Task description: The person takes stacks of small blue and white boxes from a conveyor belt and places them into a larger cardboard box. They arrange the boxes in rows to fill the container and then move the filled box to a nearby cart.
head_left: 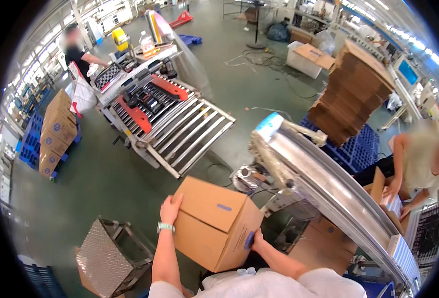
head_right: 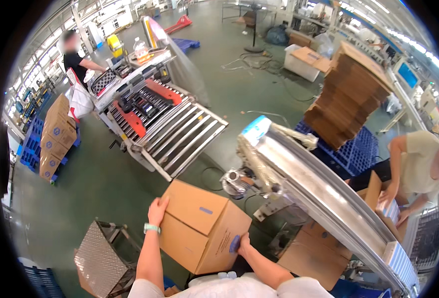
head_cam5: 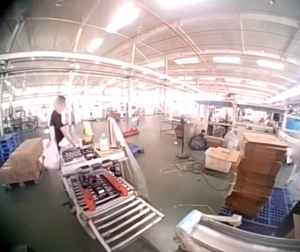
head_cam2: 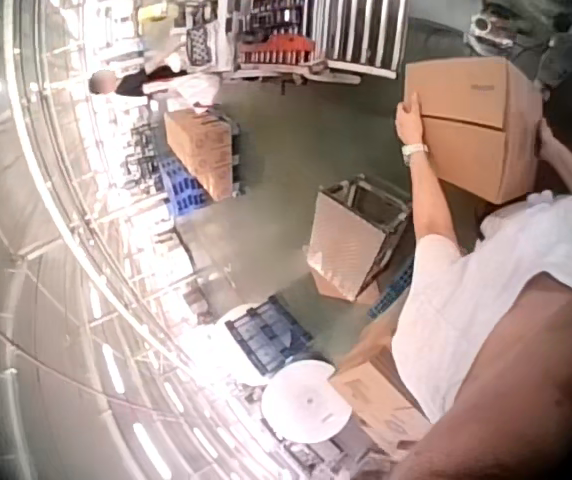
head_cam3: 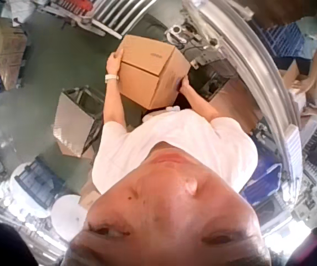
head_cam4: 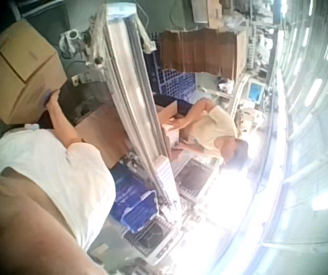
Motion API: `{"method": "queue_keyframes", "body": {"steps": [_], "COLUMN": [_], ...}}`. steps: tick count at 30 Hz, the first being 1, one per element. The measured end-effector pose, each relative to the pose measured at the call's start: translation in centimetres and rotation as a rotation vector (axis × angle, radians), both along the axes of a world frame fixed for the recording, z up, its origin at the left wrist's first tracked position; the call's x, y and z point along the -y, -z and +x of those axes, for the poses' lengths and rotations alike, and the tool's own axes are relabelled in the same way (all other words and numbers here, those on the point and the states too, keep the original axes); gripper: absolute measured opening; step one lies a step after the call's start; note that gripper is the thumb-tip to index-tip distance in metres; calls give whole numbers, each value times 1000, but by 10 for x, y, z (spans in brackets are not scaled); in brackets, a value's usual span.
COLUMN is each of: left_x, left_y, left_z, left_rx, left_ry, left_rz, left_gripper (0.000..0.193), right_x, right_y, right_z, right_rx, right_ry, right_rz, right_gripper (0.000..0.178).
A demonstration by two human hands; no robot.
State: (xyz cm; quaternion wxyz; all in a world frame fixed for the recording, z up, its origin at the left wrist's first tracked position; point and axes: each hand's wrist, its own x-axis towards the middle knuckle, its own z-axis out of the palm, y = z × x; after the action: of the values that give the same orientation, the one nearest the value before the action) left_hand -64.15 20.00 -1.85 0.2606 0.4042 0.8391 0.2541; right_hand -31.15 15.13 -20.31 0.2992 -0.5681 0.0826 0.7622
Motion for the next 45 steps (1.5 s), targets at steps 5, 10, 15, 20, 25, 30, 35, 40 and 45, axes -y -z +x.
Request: {"method": "queue_keyframes", "body": {"steps": [5, 10, 15, 20, 25, 30, 35, 40, 45], "left_x": [-104, -274, -399, -447, -442, -467, -507, -583, -650], "left_y": [-64, -53, 21, 28, 17, 19, 25, 60, 70], "left_z": [-63, -102, -155, -188, -201, -237, -295, -338, -331], "left_rx": [-260, -416, -603, -777, -677, -701, -670, -587, -312], "left_ry": [108, 239, 254, 323, 573, 552, 522, 625, 582], "left_rz": [26, 104, -42, -71, -70, 108, 203, 606, 706], "left_gripper": [56, 58, 61, 60, 57, 55, 55, 35, 27], "right_x": [-74, -208, -336, -429, -515, -536, -512, -415, -294], "right_y": [-33, -10, -21, -40, -120, -119, -149, -145, -141], "right_z": [-138, -235, -282, -338, -407, -440, -456, -398, -334], "right_rx": [-351, -479, -647, -662, -566, -535, -352, -255, 284], "right_ry": [166, 471, 213, 182, 157, -54, -357, -168, -102], "right_rz": [-2, 211, 181, 81, 48, 298, 467, 484, 444], "right_gripper": [56, 50, 51, 65, 65, 68, 51, 26, 27]}}
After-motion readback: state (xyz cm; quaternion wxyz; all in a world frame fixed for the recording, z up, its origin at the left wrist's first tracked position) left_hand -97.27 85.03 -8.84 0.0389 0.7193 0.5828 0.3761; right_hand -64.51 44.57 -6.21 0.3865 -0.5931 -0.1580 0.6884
